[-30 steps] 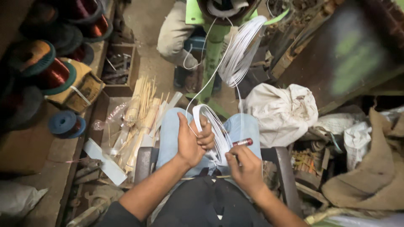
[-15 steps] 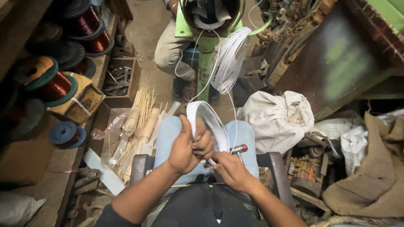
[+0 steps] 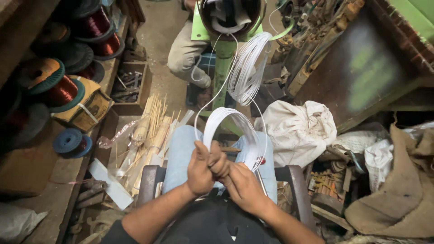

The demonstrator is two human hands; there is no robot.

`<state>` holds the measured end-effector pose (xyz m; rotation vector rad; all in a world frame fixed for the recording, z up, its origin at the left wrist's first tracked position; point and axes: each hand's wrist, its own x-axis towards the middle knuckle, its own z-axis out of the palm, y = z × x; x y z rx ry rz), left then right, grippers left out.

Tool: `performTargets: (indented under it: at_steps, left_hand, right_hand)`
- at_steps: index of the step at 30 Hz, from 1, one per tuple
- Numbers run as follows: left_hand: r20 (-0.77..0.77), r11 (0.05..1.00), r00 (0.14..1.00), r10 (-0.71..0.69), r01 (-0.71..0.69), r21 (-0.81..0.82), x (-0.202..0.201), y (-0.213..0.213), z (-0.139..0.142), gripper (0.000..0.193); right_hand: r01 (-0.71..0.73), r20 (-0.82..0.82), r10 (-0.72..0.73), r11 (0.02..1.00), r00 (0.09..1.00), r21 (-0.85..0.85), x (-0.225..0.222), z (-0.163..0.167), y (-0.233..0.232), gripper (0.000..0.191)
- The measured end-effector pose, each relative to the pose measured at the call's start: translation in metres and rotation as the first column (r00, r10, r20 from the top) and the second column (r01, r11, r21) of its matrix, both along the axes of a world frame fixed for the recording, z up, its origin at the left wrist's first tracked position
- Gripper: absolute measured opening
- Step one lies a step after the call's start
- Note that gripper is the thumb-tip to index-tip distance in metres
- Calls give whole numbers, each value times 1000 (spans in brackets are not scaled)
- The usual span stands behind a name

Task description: The person winds white wire onto a green stand using a wooden stick and a hammer. They repeatedly wrap the wire, tap it into place, and adjust the coil with their hands.

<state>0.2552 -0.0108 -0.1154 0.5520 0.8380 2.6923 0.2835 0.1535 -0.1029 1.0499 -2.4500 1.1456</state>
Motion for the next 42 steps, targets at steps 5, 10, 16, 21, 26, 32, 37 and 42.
performTargets:
  at_steps: [5,10,16,21,26,32,37,42]
  left_hand:
    - [73,986,991,-115,105,128,2,-28,13,60]
    - [110,980,983,-147,130,153,-5,-59,39,61]
    - [152,994,988,11,-28,109,-2,-20,44,57]
    - [-39,996,998,-53,55,69,17,-3,29,60]
    - [165,973,959,-229,226,37,29,-29,18,63]
    - [124,963,960,-252,261,-63,38,-44,7,63]
    - [178,968,960,-214,233,-92,23,-48,33,55]
    - [312,882,914,-259,355,-309,-21,-86,67,64]
  right_hand:
    - [170,-335,-79,953,939,250,5,14,-2,23]
    - [365,-664,-90,886,743,287,14,25,14,20]
    - [387,-557,-188,884,809,263,5,17,10,19]
    - [406,-667,-141,876,732,261,13,11,12,18]
    - [397,-818,52,856,573,333,23,15,32,24]
    - [378,-848,270,804,457,460,10,34,66,13]
    - [418,-854,339,761,395,496,-14,34,98,3]
    - [369,-751,383,694,539,619,-11,8,97,20]
